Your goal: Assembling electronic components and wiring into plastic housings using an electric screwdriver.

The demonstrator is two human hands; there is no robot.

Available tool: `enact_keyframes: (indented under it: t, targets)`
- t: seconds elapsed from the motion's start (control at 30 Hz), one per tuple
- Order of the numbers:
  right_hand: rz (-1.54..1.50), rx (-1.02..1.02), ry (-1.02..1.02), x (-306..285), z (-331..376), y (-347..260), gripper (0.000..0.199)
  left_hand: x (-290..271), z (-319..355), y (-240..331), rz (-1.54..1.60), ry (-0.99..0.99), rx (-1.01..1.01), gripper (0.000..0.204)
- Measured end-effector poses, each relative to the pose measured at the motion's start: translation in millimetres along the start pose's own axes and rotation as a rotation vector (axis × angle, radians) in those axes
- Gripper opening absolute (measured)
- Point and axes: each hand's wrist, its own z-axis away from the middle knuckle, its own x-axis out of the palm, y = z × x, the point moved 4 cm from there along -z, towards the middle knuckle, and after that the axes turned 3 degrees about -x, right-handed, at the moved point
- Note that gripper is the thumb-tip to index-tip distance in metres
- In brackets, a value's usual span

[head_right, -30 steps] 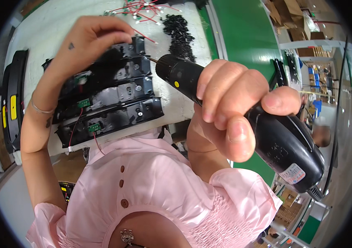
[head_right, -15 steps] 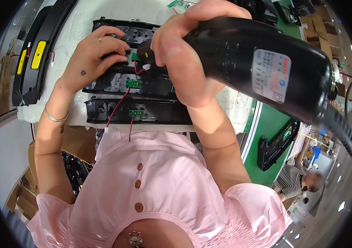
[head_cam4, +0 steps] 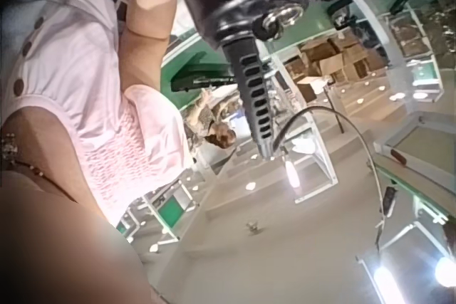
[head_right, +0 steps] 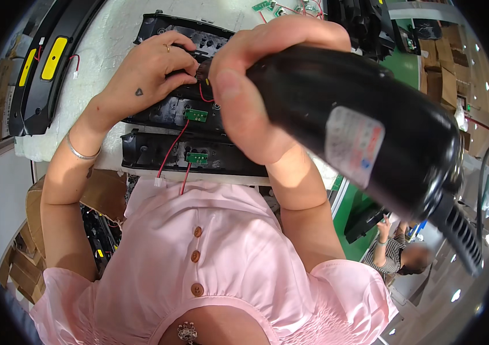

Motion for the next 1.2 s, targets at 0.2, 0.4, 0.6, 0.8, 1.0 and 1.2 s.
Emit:
enact_keyframes:
  t: [0.2, 0.4, 0.6, 0.8, 1.0, 1.2]
  targets:
    - [0.205, -0.080, -0.266, 5, -6, 5, 0.028, -3, 1, -2, 0.057, 0.024, -0.030, 0.010]
    - [0.027, -0.027, -0.167, 9, -6, 9, 0.028, -34, 1, -1, 0.471, 0.230, -0.274, 0.009]
    - [0.093, -0.071, -0.085, -1, -7, 3, 0.032, -31, 12, 0, 1.126, 0.159, -0.597, 0.013]
    - [-0.291, -0.141, -0.004, -9, -21, -77, 0.028, -9, 15, 16, 1.838, 0.038, -0.670, 0.021]
    - [-0.365, -0.252, 0.108, -8, -16, -85, 0.025, -3, 12, 38, 2.047, -0.004, -0.643, 0.019]
    - [-0.395, -0.331, 0.116, -7, -13, -85, 0.026, -2, 12, 49, 2.122, -0.021, -0.656, 0.018]
